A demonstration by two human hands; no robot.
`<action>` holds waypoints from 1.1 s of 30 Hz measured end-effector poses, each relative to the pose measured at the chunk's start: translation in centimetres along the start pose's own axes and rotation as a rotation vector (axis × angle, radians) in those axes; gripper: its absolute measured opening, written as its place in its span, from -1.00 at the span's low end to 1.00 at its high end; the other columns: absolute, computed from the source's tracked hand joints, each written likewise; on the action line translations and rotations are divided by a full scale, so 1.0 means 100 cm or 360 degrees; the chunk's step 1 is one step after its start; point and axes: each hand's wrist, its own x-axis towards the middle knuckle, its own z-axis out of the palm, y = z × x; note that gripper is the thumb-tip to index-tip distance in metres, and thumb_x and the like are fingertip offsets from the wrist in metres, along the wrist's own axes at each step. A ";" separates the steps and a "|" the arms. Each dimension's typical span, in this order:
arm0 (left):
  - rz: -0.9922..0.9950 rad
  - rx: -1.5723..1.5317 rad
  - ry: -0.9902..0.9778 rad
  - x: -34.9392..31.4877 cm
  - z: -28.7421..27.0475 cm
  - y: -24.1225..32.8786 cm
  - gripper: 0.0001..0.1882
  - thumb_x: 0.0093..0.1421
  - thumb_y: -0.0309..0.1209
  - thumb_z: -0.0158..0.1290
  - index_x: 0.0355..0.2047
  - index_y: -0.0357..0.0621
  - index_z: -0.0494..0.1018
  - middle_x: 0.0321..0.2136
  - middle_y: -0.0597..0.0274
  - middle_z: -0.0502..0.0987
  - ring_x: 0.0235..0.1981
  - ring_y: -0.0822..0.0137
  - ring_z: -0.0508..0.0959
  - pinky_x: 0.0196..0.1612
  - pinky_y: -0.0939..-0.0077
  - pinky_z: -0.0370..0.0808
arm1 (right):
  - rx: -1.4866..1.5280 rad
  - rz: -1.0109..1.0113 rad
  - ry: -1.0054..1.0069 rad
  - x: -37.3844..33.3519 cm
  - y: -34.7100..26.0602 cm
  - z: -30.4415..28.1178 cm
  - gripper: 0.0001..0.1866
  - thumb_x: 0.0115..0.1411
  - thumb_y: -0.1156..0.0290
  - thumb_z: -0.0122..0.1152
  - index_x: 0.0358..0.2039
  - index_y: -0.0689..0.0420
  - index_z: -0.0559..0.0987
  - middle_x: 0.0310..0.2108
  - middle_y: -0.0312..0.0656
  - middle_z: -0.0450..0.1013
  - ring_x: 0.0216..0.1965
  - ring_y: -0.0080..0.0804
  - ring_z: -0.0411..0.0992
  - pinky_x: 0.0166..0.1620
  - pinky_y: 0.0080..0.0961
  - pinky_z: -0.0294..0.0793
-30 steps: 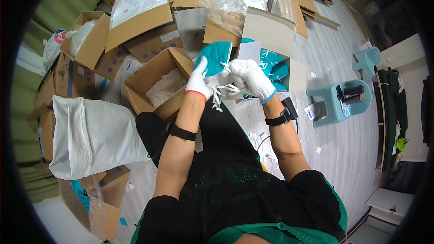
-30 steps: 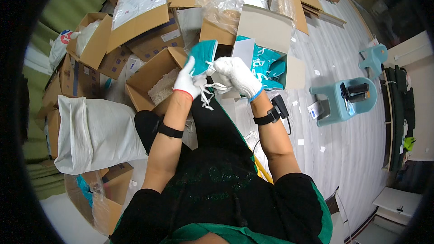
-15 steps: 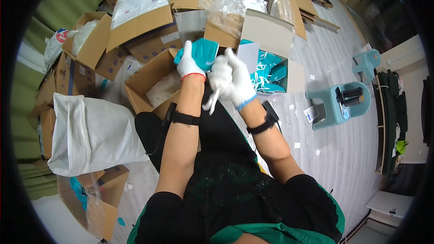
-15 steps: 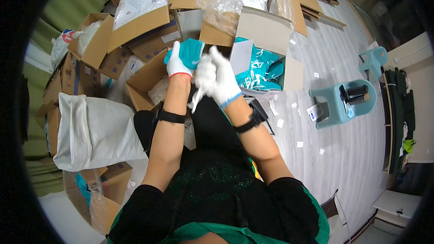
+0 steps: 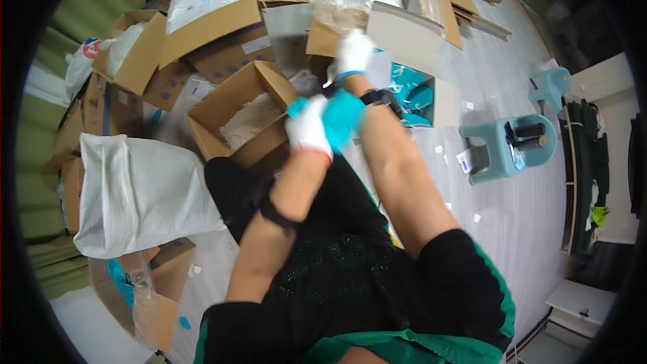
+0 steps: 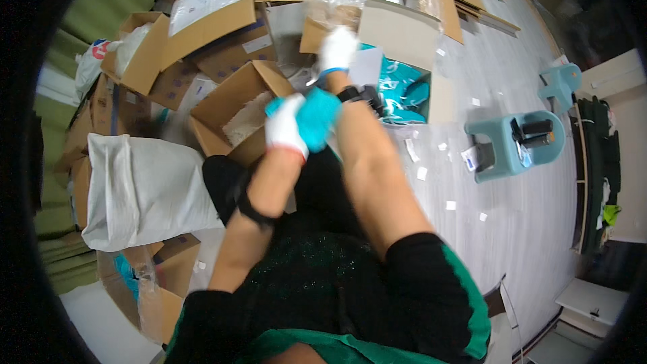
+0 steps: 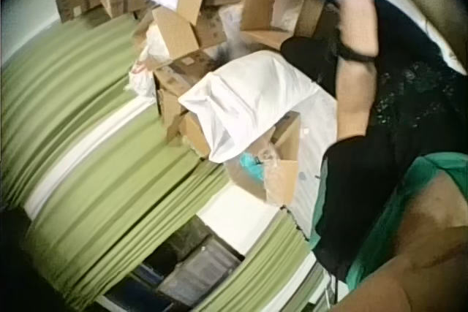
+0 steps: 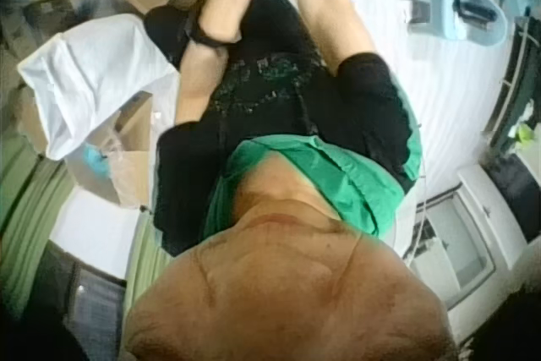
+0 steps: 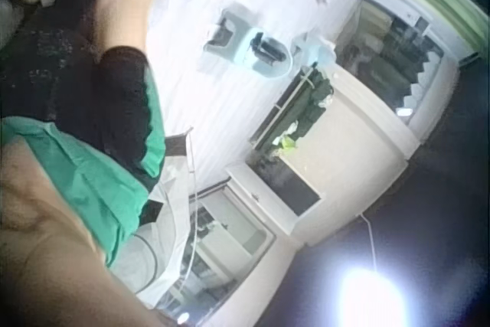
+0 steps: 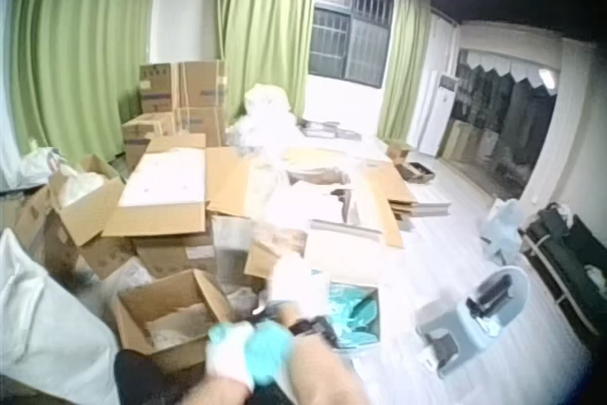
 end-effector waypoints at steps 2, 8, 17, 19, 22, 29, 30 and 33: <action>-0.0041 -0.0246 0.0032 -0.044 0.002 0.015 -0.86 0.25 -0.33 0.08 -0.35 -0.11 0.54 -0.34 0.16 0.60 -0.30 0.22 0.61 -0.17 0.25 0.58 | 0.0266 0.0365 -0.0030 0.037 0.044 -0.028 -0.61 0.32 0.28 -0.14 -0.46 0.19 0.60 -0.50 0.06 0.55 -0.42 -0.04 0.57 -0.40 -0.13 0.51; -0.0502 -0.0499 -0.0445 -0.030 -0.036 0.088 -0.56 0.34 0.02 -0.07 -0.17 -0.10 0.49 -0.25 0.16 0.58 -0.38 0.27 0.56 -0.43 0.50 0.44 | 0.2101 0.0468 -0.1025 0.008 -0.007 -0.113 -0.59 0.15 0.32 0.16 0.00 0.21 0.49 -0.16 -0.22 0.51 -0.20 -0.51 0.46 -0.30 -0.51 0.44; -0.1246 -0.0744 -0.0309 -0.018 -0.040 0.054 -0.74 0.23 -0.14 -0.01 -0.35 -0.07 0.43 -0.51 0.25 0.37 -0.43 0.27 0.42 -0.31 0.34 0.41 | 0.2237 0.0416 -0.1850 -0.071 -0.048 -0.138 -0.77 0.05 0.50 0.39 -0.28 0.26 0.58 -0.40 -0.26 0.54 -0.37 -0.52 0.49 -0.22 -0.56 0.51; -0.0580 -0.0293 0.0127 -0.010 -0.057 0.064 -0.48 0.29 0.08 -0.16 -0.08 -0.12 0.42 -0.22 0.11 0.48 -0.10 0.20 0.46 0.00 0.28 0.36 | 0.1860 0.0346 -0.1770 -0.059 -0.054 -0.146 -0.81 0.07 0.49 0.40 -0.34 0.27 0.57 -0.44 -0.26 0.54 -0.43 -0.55 0.47 -0.30 -0.57 0.50; 0.0161 0.0094 0.0033 -0.006 -0.083 0.081 -0.34 0.27 0.17 -0.06 -0.03 -0.25 0.41 -0.17 0.07 0.55 -0.13 0.27 0.55 -0.01 0.31 0.46 | 0.1751 0.0134 -0.1606 -0.063 -0.053 -0.136 -0.75 0.06 0.42 0.39 -0.29 0.31 0.59 -0.51 -0.22 0.52 -0.53 -0.60 0.45 -0.50 -0.60 0.46; 0.0993 0.0619 0.0652 0.017 -0.053 0.103 -0.62 0.28 -0.12 0.10 -0.27 -0.27 0.47 -0.38 0.25 0.55 -0.39 0.45 0.51 -0.26 0.55 0.47 | 0.2692 0.1086 -0.1632 -0.086 -0.107 -0.143 -0.47 0.24 0.10 0.22 0.05 0.25 0.44 -0.35 -0.16 0.54 -0.53 -0.47 0.47 -0.55 -0.51 0.50; 0.1056 0.0559 0.0656 0.018 -0.054 0.106 -0.61 0.28 -0.11 0.10 -0.28 -0.28 0.47 -0.38 0.24 0.55 -0.40 0.44 0.51 -0.27 0.54 0.47 | 0.2948 0.1079 -0.1922 -0.093 -0.099 -0.137 -0.44 0.26 0.03 0.16 0.06 0.23 0.43 -0.33 -0.16 0.53 -0.52 -0.47 0.48 -0.54 -0.54 0.51; 0.1161 0.0429 0.0685 0.022 -0.060 0.111 -0.60 0.27 -0.10 0.11 -0.30 -0.28 0.47 -0.40 0.22 0.55 -0.41 0.44 0.51 -0.30 0.52 0.47 | 0.3255 0.1244 -0.2442 -0.119 -0.089 -0.128 -0.40 0.30 -0.12 0.03 0.06 0.18 0.41 -0.31 -0.15 0.51 -0.51 -0.47 0.51 -0.53 -0.61 0.52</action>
